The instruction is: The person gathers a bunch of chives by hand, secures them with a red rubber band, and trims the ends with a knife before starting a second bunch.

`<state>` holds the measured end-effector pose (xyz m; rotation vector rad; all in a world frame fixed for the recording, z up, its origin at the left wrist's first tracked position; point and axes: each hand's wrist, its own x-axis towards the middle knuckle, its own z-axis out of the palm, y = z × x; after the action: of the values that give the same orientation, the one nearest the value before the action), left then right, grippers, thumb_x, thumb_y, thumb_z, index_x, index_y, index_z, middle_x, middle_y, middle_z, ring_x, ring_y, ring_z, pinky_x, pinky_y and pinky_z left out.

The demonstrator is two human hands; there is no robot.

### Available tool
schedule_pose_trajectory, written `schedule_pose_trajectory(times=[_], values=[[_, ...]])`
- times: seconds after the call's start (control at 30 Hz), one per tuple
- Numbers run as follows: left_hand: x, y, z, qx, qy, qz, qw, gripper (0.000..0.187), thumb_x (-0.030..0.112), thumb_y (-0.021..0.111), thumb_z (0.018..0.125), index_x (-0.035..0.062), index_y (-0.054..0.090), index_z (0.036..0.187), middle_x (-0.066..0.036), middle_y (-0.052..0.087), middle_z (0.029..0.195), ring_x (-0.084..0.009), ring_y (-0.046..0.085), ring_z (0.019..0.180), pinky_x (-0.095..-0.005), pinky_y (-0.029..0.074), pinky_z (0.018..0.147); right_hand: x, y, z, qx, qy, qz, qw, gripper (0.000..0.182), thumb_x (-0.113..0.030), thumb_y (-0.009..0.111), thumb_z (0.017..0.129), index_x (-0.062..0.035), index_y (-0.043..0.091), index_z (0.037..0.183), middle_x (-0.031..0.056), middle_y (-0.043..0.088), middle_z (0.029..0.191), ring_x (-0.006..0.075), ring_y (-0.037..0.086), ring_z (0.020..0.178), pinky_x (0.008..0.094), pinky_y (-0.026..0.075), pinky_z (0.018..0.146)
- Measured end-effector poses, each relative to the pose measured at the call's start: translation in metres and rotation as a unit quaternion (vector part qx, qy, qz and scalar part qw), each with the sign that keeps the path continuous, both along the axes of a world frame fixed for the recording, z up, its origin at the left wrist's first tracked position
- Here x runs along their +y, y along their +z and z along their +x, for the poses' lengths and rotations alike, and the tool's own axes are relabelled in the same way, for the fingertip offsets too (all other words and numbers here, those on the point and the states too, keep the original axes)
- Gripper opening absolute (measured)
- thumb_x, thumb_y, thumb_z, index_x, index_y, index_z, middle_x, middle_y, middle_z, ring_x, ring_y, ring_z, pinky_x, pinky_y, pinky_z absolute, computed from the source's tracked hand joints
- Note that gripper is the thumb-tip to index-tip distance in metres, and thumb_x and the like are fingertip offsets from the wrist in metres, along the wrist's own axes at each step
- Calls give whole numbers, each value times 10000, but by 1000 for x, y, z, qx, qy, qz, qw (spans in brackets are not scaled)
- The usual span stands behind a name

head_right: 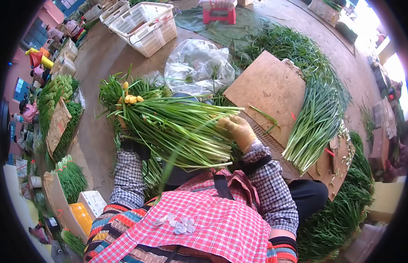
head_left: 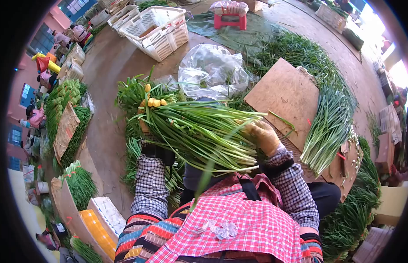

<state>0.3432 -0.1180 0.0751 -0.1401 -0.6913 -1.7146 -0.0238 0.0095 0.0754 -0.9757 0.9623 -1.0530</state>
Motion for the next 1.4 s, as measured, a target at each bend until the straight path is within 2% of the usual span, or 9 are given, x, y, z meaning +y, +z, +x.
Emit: schedule_pose_trajectory(times=[0.13, 0.33, 0.5, 0.6, 0.77, 1.1, 1.23, 1.27, 1.4], values=[[-5, -21, 13, 3, -45, 34, 998, 303, 261, 453, 971, 34, 625, 1076, -81, 673, 936, -313, 591, 1005, -470, 435, 978, 32, -27, -22, -6, -54, 30, 998, 250, -216, 562, 924, -18, 672, 1030, 84, 681, 961, 183, 620, 869, 272, 475, 793], [-2, -20, 7, 64, -19, 60, 996, 399, 290, 455, 965, 103, 474, 1317, -70, 667, 971, -304, 591, 1032, -601, 465, 889, 74, -72, -53, 607, 32, 78, 790, 400, -387, 506, 904, -43, 690, 814, 192, 666, 832, 344, 643, 838, 440, 482, 761], [-1, -17, 13, 35, 0, 41, 999, 421, 307, 438, 972, 93, 456, 1334, -63, 659, 974, -285, 587, 1010, -556, 480, 885, 108, -103, -79, 682, 269, 245, 634, 557, -516, 568, 818, -112, 627, 1197, 172, 570, 1261, 318, 552, 1159, 388, 423, 993], [18, 2, 1, 26, -32, 93, 995, 328, 301, 440, 954, 30, 624, 946, -92, 651, 891, -317, 565, 1041, -510, 492, 884, 97, -60, -65, 608, 89, 141, 776, 633, -503, 637, 788, -91, 561, 1264, 168, 595, 1224, 308, 557, 1156, 371, 425, 988], [14, 19, -9, 63, -86, 40, 994, 303, 274, 436, 959, 27, 600, 899, -91, 636, 875, -291, 571, 986, -447, 448, 954, 35, -10, -48, 311, -229, -168, 907, 422, -109, 658, 823, -104, 578, 1237, 127, 650, 1127, 309, 609, 1050, 369, 464, 930], [8, 77, -47, 17, -155, -126, 980, 257, 183, 427, 970, 22, 565, 825, -37, 530, 781, -165, 553, 901, -350, 362, 1018, -74, 73, 44, 565, 20, -412, 715, 792, -125, 697, 740, -188, 325, 1436, 135, 382, 1435, 305, 422, 1273, 368, 354, 1065], [14, 88, -55, -1, -171, -114, 979, 265, 194, 434, 969, 30, 575, 816, -69, 586, 826, -178, 561, 936, -347, 374, 1002, -84, 49, 44, 473, 162, -308, 809, 335, -143, 708, 772, -107, 648, 1100, 123, 660, 1039, 288, 617, 1000, 378, 485, 890], [13, 81, -49, -13, -137, -82, 987, 261, 198, 435, 968, 31, 579, 829, -76, 593, 836, -190, 562, 946, -353, 376, 1006, -76, 35, 38, 442, 42, -322, 836, 163, -203, 661, 823, -87, 685, 936, 113, 675, 857, 303, 639, 864, 390, 509, 794], [19, 62, -34, -22, 1, -6, 1000, 274, 240, 450, 963, 21, 610, 920, -120, 637, 936, -266, 565, 981, -398, 402, 1006, -34, 51, -5, 628, -25, -223, 745, 180, -220, 574, 837, -53, 632, 802, 173, 648, 801, 368, 627, 778, 470, 504, 700]])
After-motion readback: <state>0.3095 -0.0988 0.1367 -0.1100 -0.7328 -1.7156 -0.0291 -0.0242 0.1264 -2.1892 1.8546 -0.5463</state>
